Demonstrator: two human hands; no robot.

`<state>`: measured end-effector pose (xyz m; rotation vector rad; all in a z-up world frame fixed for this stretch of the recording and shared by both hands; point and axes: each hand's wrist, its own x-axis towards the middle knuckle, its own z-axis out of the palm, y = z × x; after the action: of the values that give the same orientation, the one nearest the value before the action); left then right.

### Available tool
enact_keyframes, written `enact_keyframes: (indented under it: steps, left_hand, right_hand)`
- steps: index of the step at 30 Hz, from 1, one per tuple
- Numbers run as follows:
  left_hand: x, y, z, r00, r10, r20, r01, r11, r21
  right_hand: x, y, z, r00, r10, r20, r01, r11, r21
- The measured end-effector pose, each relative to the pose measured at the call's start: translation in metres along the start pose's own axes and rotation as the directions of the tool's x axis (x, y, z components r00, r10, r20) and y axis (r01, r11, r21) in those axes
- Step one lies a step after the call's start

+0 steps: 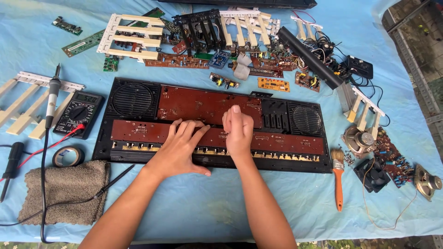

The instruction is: Removing multiple screws from a circuit board inside a disassembled electronic keyboard using a manual screwdriver.

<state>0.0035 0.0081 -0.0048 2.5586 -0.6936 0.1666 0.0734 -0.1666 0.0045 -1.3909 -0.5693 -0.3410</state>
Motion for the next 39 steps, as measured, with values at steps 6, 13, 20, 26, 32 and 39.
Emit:
enact_keyframes:
  steps: [6,13,20,26,32,39]
  left_hand:
    - [0.001,-0.001,-0.005,0.999,0.003,0.048,-0.002,1.000,-0.017]
    - [0.001,0.000,-0.004,1.000,-0.007,0.021,0.008,1.000,-0.027]
    - [0.001,-0.001,-0.002,1.000,0.011,0.010,-0.011,1.000,-0.029]
    - [-0.001,-0.001,-0.002,0.999,0.024,-0.021,-0.025,0.999,-0.046]
    - [-0.004,-0.002,-0.005,0.998,0.042,-0.048,-0.044,0.998,-0.043]
    - [-0.003,-0.008,0.005,0.990,0.116,-0.079,-0.118,0.993,-0.028]
  right_hand:
    - [0.007,0.011,-0.019,0.978,0.101,0.183,-0.128,0.982,0.141]
    - [-0.013,0.002,0.000,0.911,-0.095,-0.401,0.103,0.995,-0.001]
    - [0.009,0.021,-0.046,0.949,0.093,0.303,-0.211,0.899,0.384]
    - [-0.014,-0.008,-0.005,0.978,-0.054,-0.201,0.066,0.996,0.055]
    - [-0.004,-0.007,-0.004,0.977,0.020,-0.214,0.012,0.989,0.148]
    - [0.009,0.000,-0.055,0.911,0.218,0.351,-0.335,0.887,0.317]
